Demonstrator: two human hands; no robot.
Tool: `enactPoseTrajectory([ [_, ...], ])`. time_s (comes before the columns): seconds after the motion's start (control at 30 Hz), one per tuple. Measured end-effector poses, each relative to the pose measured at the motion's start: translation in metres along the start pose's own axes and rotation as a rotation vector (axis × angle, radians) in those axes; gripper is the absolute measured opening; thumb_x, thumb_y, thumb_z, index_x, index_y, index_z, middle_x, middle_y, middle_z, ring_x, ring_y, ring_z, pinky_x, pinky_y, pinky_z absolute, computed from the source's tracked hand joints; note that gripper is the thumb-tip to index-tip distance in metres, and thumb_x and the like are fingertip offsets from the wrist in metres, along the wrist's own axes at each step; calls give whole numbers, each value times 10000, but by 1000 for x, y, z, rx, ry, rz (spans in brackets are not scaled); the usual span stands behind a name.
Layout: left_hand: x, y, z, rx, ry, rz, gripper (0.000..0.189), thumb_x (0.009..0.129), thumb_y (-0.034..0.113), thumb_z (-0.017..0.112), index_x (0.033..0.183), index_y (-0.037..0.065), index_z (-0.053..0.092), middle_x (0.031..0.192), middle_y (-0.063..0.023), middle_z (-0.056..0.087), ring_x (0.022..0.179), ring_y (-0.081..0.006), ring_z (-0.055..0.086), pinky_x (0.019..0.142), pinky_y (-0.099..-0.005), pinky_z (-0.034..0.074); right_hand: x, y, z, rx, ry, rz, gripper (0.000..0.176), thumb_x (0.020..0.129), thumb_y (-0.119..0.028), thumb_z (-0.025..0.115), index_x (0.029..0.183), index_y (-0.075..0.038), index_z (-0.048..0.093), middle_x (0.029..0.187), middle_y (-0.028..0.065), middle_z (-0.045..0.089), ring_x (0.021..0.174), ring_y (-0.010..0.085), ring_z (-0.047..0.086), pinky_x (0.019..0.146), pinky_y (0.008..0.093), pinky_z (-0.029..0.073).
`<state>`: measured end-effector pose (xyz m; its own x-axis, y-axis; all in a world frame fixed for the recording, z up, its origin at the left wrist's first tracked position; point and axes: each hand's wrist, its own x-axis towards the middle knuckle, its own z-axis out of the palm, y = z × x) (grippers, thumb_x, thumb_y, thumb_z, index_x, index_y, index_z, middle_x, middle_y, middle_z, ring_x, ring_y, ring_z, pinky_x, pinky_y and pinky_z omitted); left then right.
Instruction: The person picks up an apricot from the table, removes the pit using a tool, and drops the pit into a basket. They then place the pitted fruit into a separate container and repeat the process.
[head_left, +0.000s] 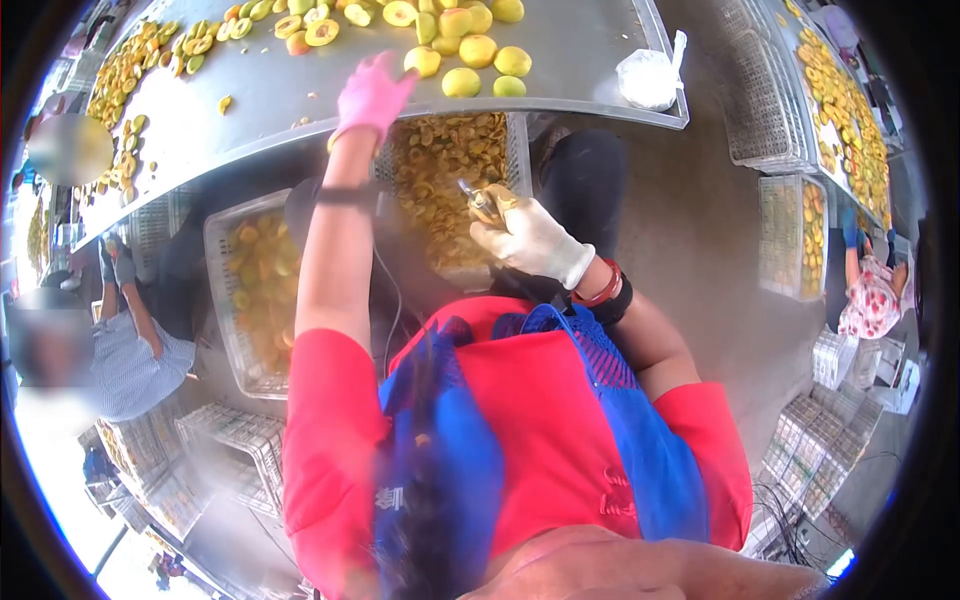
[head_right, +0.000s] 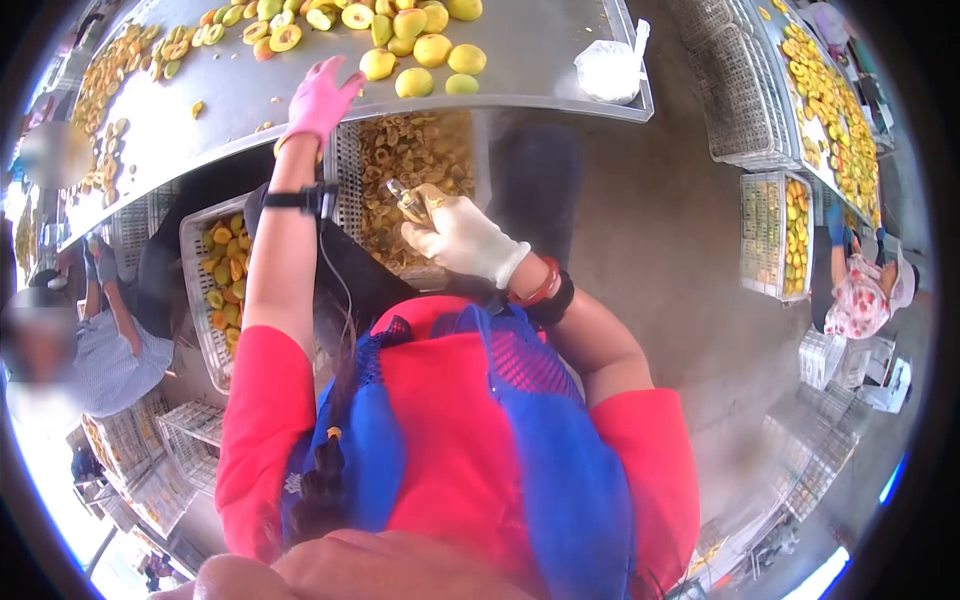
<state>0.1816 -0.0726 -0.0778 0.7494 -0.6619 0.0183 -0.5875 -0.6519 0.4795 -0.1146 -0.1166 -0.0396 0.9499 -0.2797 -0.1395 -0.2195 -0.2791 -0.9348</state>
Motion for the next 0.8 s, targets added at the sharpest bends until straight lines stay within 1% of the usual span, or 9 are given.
enactPoseTrajectory([
  [0.17,61,26,44,320,-298,-84,785,819,525,696,1442,131,427,1429,-143,506,1259,-351,545,1055,-470,443,3,3,-19,-28,-20,73,303,916,-227,641,1055,16,525,802,271,626,748,441,620,674,443,483],
  [0.27,71,27,45,349,-348,-74,842,792,541,713,1463,145,392,1450,-145,491,1273,-354,534,1056,-459,444,2,6,-20,-11,11,78,309,917,-232,641,1054,18,520,799,272,624,758,441,627,666,444,482],
  [0.3,68,25,44,333,-297,-51,786,815,502,724,1427,104,432,1391,-121,541,1201,-292,585,1013,-418,478,1,6,-19,-15,20,68,309,918,-233,640,1051,19,519,795,271,623,758,441,627,663,445,481],
  [0.4,72,-14,47,-291,-396,-71,708,859,443,714,1390,48,461,1301,-83,577,1090,-194,603,946,-340,508,-1,5,-20,-26,31,73,305,920,-230,640,1048,19,518,791,268,624,765,442,628,665,447,481],
  [0.43,48,4,18,-470,-439,-105,664,895,392,697,1387,12,463,1235,-65,578,1010,-140,580,897,-279,510,-1,4,-20,-31,32,80,303,920,-228,641,1048,18,518,791,267,625,769,443,629,668,448,482],
  [0.53,-1,8,-18,-902,-416,8,659,908,347,676,1434,32,431,1270,-101,574,1044,-177,597,904,-293,511,1,0,-17,-37,38,31,299,918,-222,644,1042,19,519,797,262,632,775,448,632,671,453,487],
  [0.63,-55,20,-50,-1359,-451,128,639,916,292,662,1455,53,417,1307,-142,566,1101,-222,607,912,-315,518,2,-7,-10,-52,70,-120,282,908,-202,652,1028,17,520,788,244,631,759,442,634,662,448,490],
  [0.73,-93,20,-61,-1597,-488,116,608,917,249,645,1450,59,422,1354,-176,545,1159,-261,603,906,-333,536,-1,-18,-8,-96,82,-207,267,901,-187,662,1018,10,526,788,236,631,755,434,638,651,443,491],
  [0.8,-112,25,-62,-1642,-438,121,598,968,373,581,1447,53,418,1345,-192,561,1144,-283,620,889,-338,555,-4,-30,-8,-84,93,-245,264,899,-185,664,1013,10,528,787,233,630,750,434,637,646,445,491],
])
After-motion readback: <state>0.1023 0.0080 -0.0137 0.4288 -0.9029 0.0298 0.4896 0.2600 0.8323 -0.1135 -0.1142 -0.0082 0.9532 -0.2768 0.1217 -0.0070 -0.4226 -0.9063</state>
